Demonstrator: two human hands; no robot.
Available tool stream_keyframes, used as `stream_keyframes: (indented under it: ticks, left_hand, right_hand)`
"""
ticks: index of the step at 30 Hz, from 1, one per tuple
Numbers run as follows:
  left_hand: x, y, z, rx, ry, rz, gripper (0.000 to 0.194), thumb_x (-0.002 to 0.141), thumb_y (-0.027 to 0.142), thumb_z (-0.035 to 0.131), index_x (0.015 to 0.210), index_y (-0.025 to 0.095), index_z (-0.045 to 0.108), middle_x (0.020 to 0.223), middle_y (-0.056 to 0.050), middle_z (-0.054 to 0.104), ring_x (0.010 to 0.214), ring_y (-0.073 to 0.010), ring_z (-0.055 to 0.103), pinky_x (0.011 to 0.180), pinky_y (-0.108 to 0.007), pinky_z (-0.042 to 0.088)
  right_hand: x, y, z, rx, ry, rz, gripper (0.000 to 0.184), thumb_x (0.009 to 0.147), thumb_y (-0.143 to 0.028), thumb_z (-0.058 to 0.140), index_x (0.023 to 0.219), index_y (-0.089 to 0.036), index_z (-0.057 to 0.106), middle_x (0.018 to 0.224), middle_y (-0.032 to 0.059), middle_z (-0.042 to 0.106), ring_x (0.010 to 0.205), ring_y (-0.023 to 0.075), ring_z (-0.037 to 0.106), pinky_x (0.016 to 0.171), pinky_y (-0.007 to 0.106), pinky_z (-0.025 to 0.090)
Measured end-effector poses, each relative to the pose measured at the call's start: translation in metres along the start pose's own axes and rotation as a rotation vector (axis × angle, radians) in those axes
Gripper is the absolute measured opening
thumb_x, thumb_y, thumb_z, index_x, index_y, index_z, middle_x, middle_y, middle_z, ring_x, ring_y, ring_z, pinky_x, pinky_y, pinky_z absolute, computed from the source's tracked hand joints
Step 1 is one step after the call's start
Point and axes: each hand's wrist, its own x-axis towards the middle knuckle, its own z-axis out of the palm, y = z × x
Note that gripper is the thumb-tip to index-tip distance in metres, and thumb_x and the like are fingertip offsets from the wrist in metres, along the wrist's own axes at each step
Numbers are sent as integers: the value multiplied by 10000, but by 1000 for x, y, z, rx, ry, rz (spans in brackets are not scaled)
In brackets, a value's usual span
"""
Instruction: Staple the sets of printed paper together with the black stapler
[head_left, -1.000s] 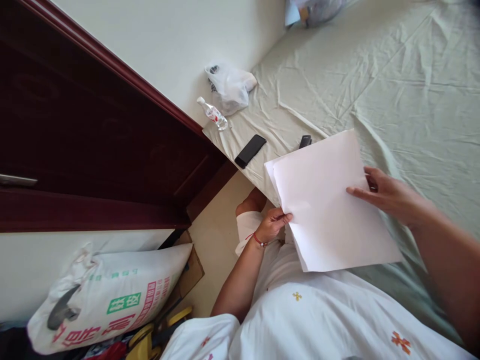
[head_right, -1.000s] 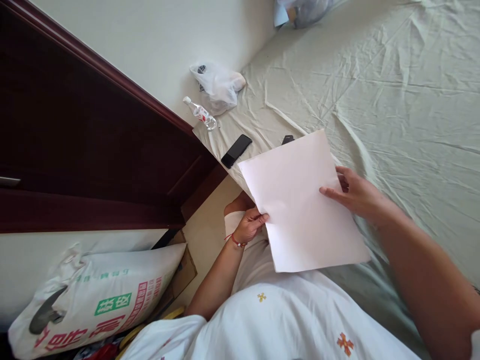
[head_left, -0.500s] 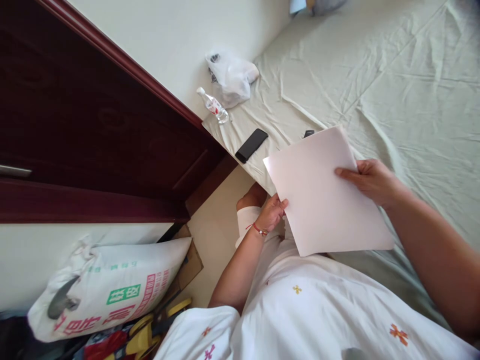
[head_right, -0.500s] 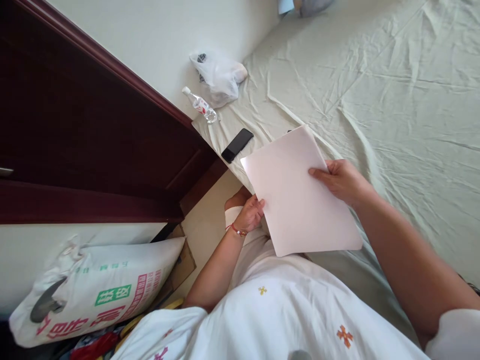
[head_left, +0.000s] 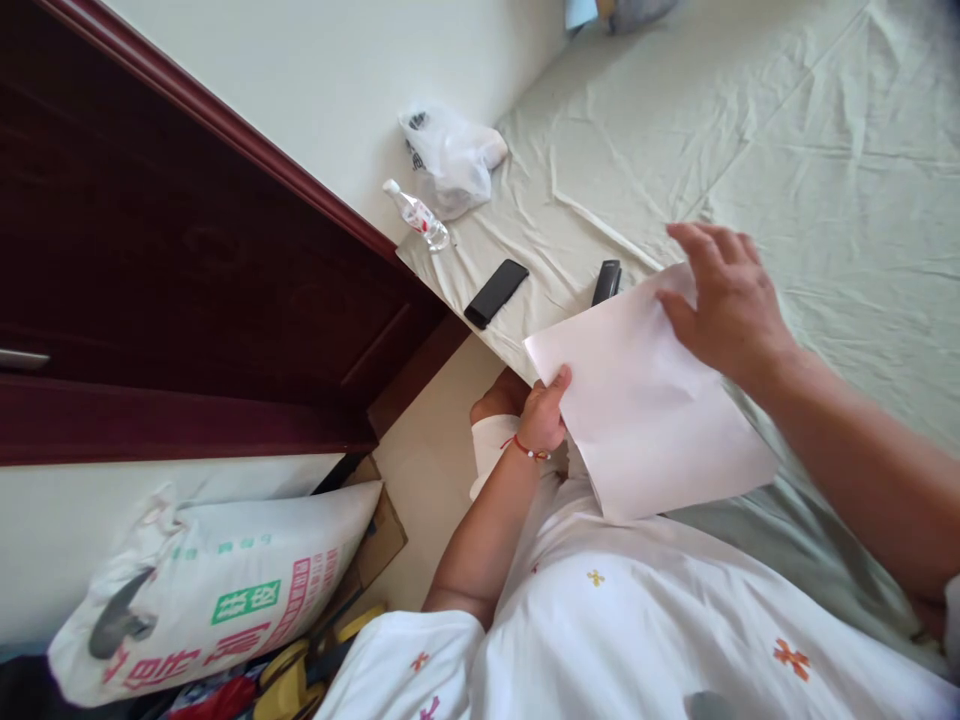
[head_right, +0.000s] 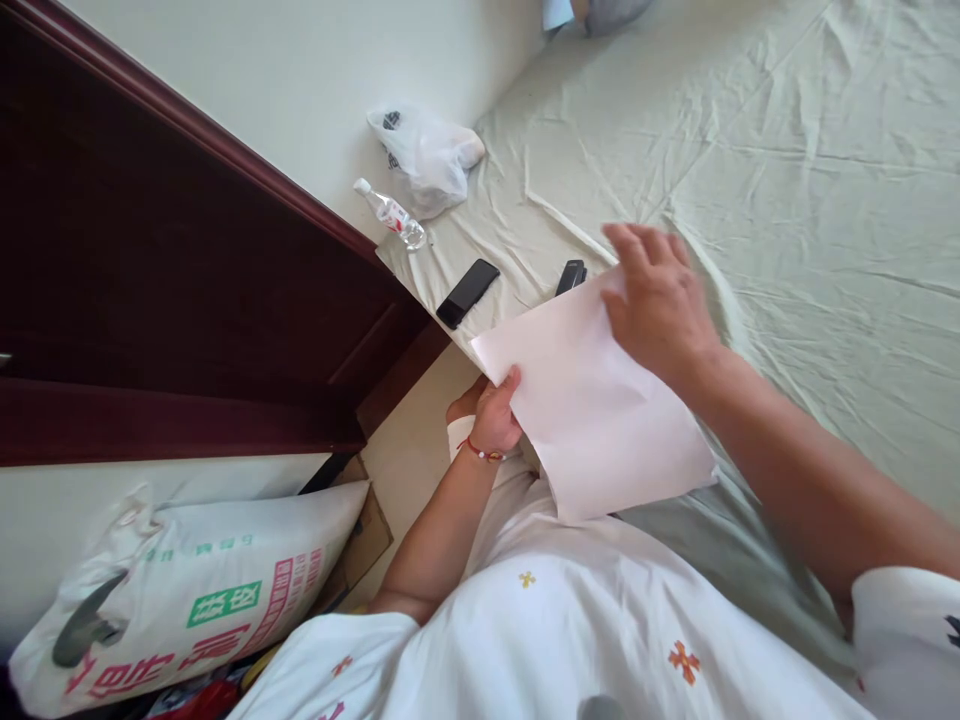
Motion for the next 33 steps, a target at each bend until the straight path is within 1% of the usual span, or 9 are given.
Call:
stream_keyframes:
  ticks: [3,6,9,14,18,22,26,29,33]
  left_hand:
    - [-2,-1,7,17,2,8,571,626,581,925,1017,193,776,1094,-107,794,1401,-361,592,1218,-536,480]
    - [-3,1,13,18,5,10,601,596,556,940,1045,197,766,1132,-108,788,1457,-377,534,1230,-556,460]
    - [-5,1,16,8,14,5,653,614,520,928,1123,158,736,1190,-139,771,1495,-392,483,1230,-582,448]
    - [-8,-2,19,11,-15,23,687,685,480,899,1256,162,689,1285,-145,739,1439,-386,548,1214,-576,462]
    - [-6,-3,15,10,28,6,595,718,521,877,1203,215,717,1297,-103,744,1417,-374,574,1196,-552,485]
    - [-5,4,3,22,35,0,613,668,563,902,1112,172,742,1214,-128,766,1446,-377,545,1208,-541,480]
    - [-4,14,-4,9,34,50,723,575,591,947,1109,146,744,1240,-145,757,1433,-392,551,1216,-527,475]
    - [-1,17,-4,-20,27,57,743,573,595,948,1138,158,742,1239,-139,759,1420,-386,566,1223,-520,466]
    - [6,17,0,-47,13,30,731,546,589,957,1108,171,747,1238,-136,759,1402,-395,582,1229,-538,452]
  right_hand:
    - [13,-32,6,38,-52,-369,395,1023,-228,539,1406,-213,632,1497,104,608,1475,342,454,1229,607,338]
    - [17,-52,20,9,-183,-558,243,1041,-244,527,1172,-225,731,1228,71,744,1453,330,482,1245,641,268]
    - [17,-58,30,-34,-262,-613,229,1032,-209,520,987,-209,744,1005,72,768,1390,323,528,1224,617,269]
    - [17,-63,30,-73,-348,-675,192,969,-169,565,814,-206,672,814,68,713,953,260,638,999,472,441]
    - [15,-61,32,-38,-238,-650,163,1012,-215,546,992,-206,708,1017,87,733,1132,288,628,1056,511,437]
    - [6,-41,29,37,4,-433,515,965,-295,673,1463,-262,549,1515,111,557,1497,360,407,1216,630,310]
    - [-14,-7,12,94,12,40,835,894,-432,776,1595,-172,403,1572,200,498,1487,393,430,1212,612,352]
    - [-33,20,-4,365,-258,451,881,809,-501,843,1555,-196,484,1249,152,749,1127,329,710,1004,504,557]
    - [-55,36,-18,758,-772,771,506,729,-554,893,1011,-144,799,1017,149,821,874,303,774,743,370,639]
